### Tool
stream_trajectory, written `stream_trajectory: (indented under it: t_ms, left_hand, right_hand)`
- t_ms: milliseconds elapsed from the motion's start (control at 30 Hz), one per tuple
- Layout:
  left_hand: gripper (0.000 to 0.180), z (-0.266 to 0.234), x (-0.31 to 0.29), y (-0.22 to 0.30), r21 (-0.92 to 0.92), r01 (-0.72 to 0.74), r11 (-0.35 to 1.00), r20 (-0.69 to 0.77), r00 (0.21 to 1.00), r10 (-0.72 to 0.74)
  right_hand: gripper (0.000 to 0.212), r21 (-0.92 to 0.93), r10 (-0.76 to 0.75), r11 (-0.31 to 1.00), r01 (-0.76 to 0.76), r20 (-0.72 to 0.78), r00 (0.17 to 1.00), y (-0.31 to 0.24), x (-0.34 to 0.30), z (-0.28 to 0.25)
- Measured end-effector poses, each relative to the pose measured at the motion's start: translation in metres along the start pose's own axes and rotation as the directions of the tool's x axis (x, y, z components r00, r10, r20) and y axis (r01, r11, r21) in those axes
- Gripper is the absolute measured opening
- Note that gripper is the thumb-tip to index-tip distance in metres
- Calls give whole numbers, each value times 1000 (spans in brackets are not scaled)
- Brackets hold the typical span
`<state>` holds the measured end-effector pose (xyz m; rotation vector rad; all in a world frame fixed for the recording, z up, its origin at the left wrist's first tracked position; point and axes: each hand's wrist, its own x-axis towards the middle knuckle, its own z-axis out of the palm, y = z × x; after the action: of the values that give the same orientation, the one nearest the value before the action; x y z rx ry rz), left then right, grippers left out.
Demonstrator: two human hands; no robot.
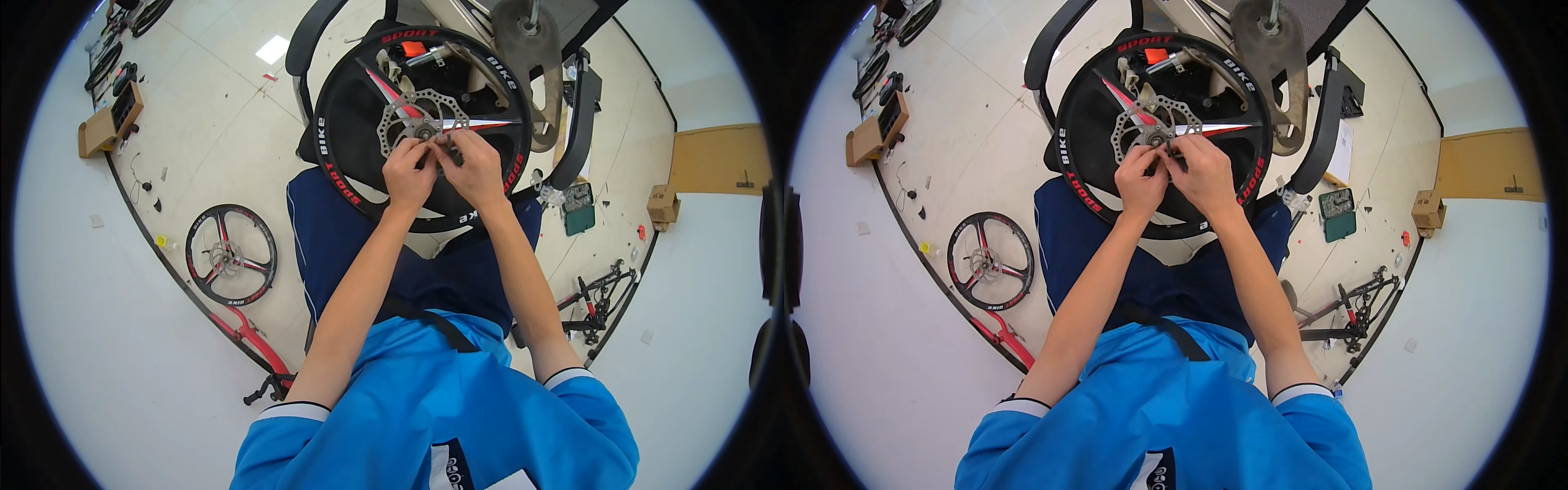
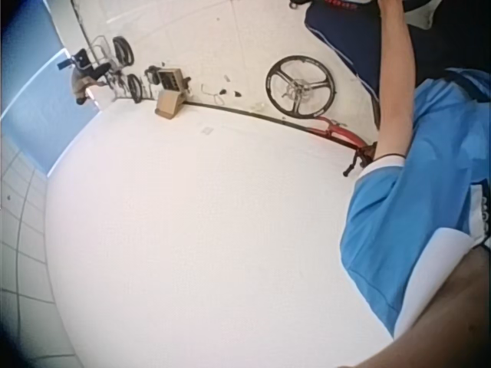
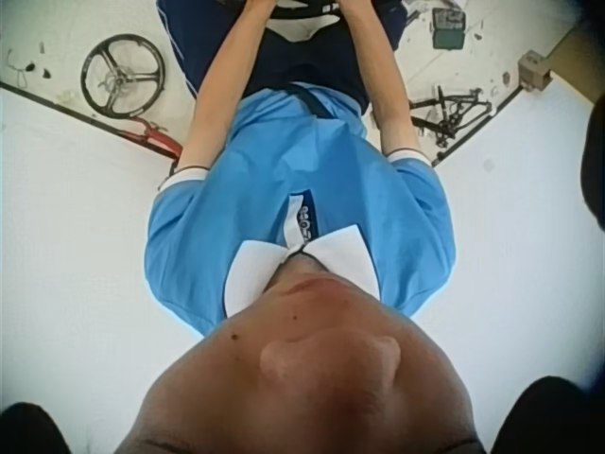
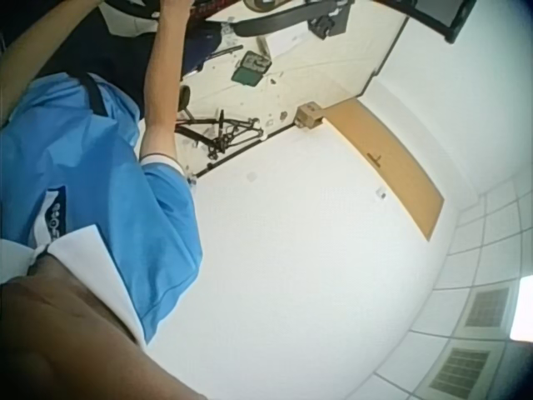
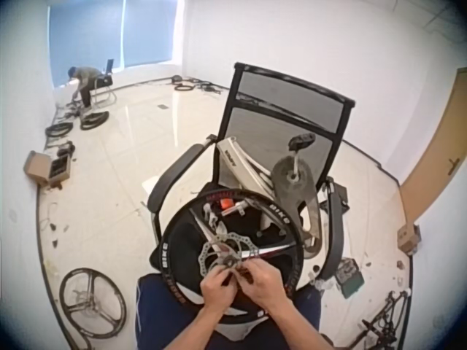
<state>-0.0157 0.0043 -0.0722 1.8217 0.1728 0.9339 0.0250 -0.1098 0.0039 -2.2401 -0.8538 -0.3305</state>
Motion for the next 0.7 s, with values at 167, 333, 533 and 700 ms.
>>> stream_trajectory:
  t_ms: [167,333,533,700]
  left_hand:
    - [15,0,-1,-1,-15,25,1000,-2,1000,-25]
    - [17,0,-1,0,0,45,999,-1,999,-45]
    - [20,0,-2,-2,45,1,999,11,1000,-2]
    - [15,2,-5,-7,91,-32,995,45,999,28]
  right_hand:
    - [20,198,-60,978,66,-35,998,-2,-3,0]
    - [26,161,-40,987,29,67,997,-1,-4,-6]
    - [24,94,-83,993,74,90,992,-1,-2,-9]
    - [19,77,-76,995,70,71,995,-2,-3,-9]
